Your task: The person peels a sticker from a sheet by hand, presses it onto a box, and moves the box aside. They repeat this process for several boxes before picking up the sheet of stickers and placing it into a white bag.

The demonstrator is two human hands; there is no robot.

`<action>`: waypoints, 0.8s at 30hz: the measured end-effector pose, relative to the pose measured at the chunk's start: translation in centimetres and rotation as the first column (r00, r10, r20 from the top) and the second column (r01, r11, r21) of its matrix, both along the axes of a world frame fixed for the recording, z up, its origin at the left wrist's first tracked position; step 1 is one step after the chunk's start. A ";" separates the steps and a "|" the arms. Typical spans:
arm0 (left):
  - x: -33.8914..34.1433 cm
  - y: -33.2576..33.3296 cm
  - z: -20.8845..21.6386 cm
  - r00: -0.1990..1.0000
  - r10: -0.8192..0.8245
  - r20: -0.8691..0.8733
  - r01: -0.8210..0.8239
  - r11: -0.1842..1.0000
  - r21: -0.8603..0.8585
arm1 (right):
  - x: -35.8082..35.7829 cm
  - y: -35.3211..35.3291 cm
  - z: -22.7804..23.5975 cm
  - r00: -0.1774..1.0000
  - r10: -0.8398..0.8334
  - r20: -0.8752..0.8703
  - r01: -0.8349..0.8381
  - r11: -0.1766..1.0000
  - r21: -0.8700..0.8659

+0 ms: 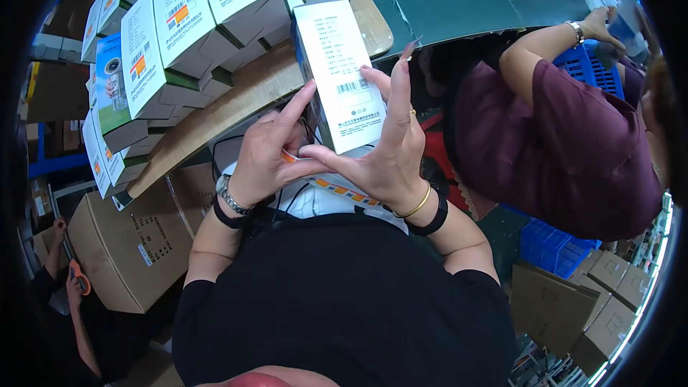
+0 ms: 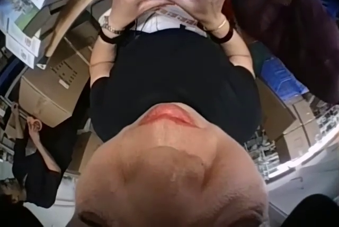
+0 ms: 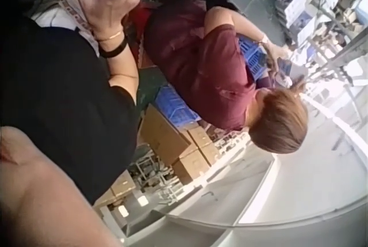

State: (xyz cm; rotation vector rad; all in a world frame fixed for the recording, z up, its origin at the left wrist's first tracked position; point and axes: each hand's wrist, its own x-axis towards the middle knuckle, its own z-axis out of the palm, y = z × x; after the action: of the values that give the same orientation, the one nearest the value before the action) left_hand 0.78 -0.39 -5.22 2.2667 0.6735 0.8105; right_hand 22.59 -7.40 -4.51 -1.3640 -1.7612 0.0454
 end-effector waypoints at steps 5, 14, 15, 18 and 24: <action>0.9 0.2 -0.8 0.996 0.042 0.084 -0.044 0.999 0.014 | 0.5 0.0 -0.1 0.995 0.084 -0.054 -0.085 0.996 -0.022; 0.8 1.6 -1.8 0.995 0.017 0.098 -0.023 0.998 0.063 | 1.4 0.5 -0.5 0.963 0.174 -0.204 -0.184 0.983 -0.029; 0.9 1.9 -1.7 0.996 0.024 0.090 -0.029 0.998 0.048 | 1.4 0.7 -0.6 0.962 0.174 -0.212 -0.184 0.983 -0.028; 1.1 1.8 -1.7 0.994 0.043 0.098 -0.048 0.997 0.056 | 2.1 1.2 -0.5 0.942 0.184 -0.282 -0.192 0.981 0.000; 1.1 1.3 -1.8 0.983 0.074 0.170 -0.104 0.979 0.174 | 5.5 2.5 1.9 0.930 0.045 -0.364 -0.057 0.998 -0.022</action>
State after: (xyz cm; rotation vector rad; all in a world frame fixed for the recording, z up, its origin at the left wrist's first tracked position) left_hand 1.93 0.93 -7.03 2.3124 0.6514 1.1288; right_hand 28.06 -4.92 -2.61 -1.2400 -1.4859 0.3359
